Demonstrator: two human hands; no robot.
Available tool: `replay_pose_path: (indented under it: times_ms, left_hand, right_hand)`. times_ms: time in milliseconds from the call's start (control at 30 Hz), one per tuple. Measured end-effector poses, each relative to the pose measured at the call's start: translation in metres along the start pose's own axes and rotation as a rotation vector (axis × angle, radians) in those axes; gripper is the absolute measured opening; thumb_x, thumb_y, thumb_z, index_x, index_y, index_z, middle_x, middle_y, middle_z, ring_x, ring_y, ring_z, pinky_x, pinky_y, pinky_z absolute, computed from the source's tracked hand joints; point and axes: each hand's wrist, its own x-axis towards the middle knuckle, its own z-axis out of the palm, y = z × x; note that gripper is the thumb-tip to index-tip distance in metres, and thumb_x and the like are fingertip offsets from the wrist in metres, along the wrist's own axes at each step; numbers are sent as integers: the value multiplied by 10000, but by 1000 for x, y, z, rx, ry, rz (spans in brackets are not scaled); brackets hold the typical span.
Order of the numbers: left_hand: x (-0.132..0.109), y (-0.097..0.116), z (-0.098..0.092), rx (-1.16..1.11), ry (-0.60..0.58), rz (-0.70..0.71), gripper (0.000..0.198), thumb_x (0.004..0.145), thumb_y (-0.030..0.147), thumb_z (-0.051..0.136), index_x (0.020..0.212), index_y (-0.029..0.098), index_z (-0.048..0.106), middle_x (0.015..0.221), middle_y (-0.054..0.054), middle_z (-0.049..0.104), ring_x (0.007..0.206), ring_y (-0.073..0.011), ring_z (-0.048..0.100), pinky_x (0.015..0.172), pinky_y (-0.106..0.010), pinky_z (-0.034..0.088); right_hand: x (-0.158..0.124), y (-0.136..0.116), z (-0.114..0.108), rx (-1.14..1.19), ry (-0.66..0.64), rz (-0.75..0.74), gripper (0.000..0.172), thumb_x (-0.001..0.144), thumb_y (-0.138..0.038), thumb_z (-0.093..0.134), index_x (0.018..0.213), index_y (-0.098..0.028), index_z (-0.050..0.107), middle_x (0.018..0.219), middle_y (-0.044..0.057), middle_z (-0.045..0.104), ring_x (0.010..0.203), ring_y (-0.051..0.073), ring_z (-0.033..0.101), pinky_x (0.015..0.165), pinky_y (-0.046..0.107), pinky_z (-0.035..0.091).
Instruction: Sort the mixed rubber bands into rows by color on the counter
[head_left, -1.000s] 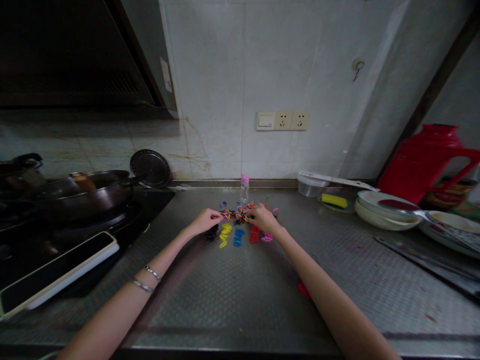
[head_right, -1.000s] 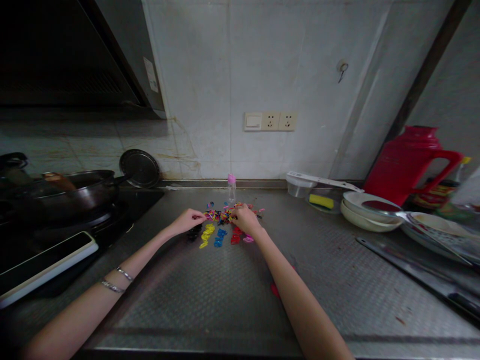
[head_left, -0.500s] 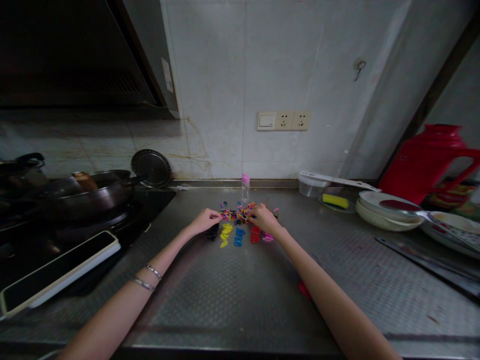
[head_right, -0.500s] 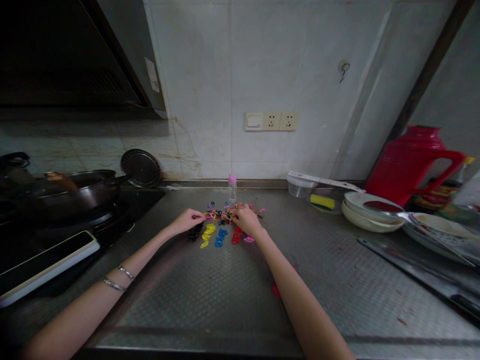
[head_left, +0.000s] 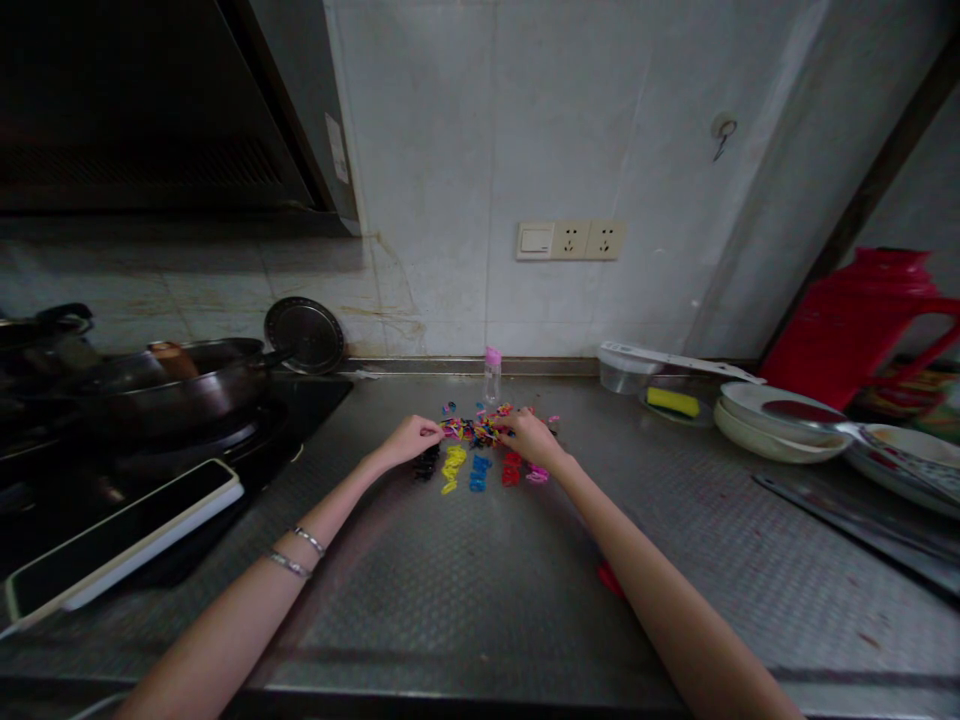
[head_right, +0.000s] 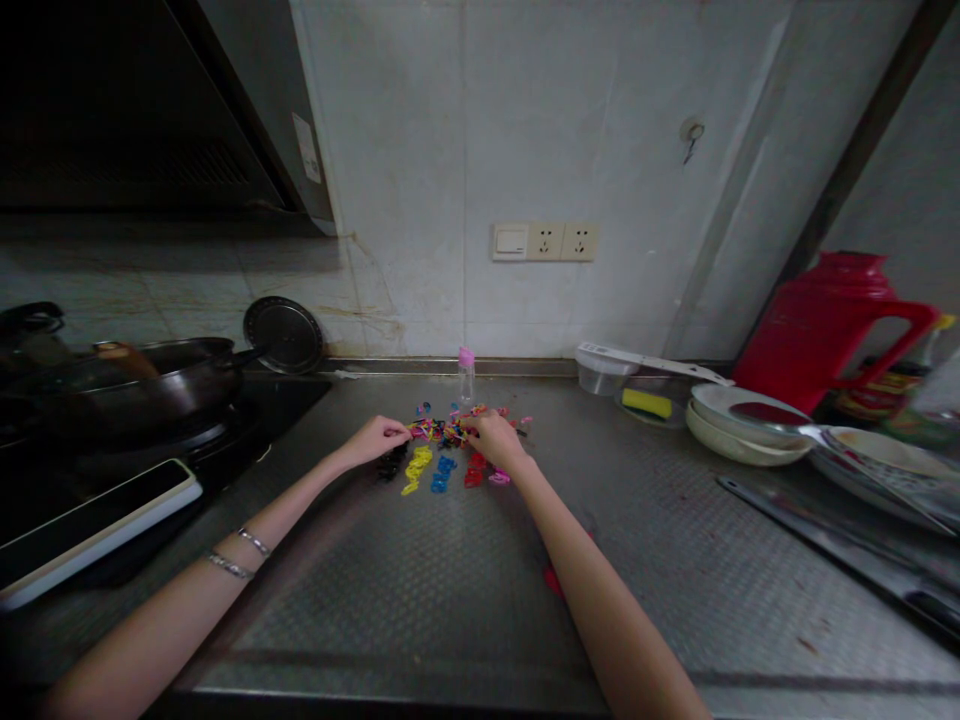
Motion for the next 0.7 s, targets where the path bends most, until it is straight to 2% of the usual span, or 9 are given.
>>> replay_pose_path:
  times_ms: [300,500,700]
  left_hand:
    - [1,-4,0,-15,3,16,320,728,341,508,836,99,686,787,-71,684,689,-167,588,628,-235,413]
    - [0,-2,0,16,17,-7,343,726,363,502,853,103,688,696,-44,670,616,-145,558,566,-216,387]
    - [0,-2,-4,49,67,3,339,733,355,487,800,94,693,650,-35,653,594,-137,542,547,-208,374]
  right_hand:
    - [2,8,2,69,79,-33,160,751,-189,535,853,-205,658,870,52,657,857,158,566,792,243,381]
    - [4,12,0,194,135,7,146,741,-250,564,814,-199,679,845,57,664,811,164,581,762,249,403]
    - [9,-3,2,397,216,-74,151,731,-281,581,772,-172,675,780,41,660,728,142,575,673,231,413]
